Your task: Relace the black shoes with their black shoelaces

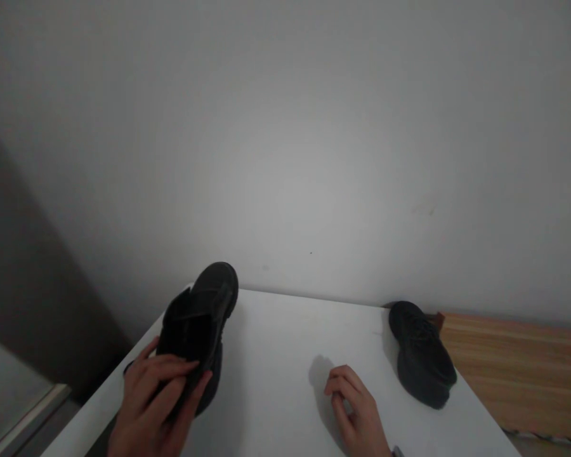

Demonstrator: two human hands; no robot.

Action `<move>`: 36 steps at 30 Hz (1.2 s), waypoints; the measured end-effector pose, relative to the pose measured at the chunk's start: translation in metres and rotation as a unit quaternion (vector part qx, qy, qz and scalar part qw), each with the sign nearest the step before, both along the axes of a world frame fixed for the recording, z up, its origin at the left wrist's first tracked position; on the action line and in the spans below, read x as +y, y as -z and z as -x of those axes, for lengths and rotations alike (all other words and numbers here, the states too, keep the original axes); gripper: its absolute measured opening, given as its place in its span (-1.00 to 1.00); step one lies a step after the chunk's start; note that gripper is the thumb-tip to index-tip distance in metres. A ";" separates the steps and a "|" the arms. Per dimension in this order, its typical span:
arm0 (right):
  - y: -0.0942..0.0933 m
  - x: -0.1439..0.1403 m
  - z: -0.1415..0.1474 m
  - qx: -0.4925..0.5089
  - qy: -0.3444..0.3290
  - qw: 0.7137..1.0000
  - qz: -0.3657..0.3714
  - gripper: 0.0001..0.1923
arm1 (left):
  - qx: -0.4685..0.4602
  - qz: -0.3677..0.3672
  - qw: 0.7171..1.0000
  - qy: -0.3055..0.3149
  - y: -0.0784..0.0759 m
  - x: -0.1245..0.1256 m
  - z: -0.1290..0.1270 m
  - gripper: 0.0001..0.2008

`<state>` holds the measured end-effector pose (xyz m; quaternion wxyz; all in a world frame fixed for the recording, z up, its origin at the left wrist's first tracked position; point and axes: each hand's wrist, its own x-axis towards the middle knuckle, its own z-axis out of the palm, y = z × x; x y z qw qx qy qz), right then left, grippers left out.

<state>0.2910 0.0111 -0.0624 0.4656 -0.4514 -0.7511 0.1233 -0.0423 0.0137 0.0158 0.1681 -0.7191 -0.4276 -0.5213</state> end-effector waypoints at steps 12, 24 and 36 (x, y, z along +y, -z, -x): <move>-0.003 -0.006 0.001 0.013 -0.009 0.999 0.050 -0.77 | 0.098 -0.019 0.991 0.087 0.058 -0.032 -0.093 -0.77; -0.001 -0.006 -0.003 0.033 -0.006 0.999 0.041 -0.76 | 0.026 0.045 0.995 0.090 0.080 -0.024 -0.145 -0.74; 0.000 -0.005 -0.005 0.047 0.008 0.998 0.045 -0.77 | 0.051 0.098 0.988 0.106 0.059 -0.023 -0.100 -0.53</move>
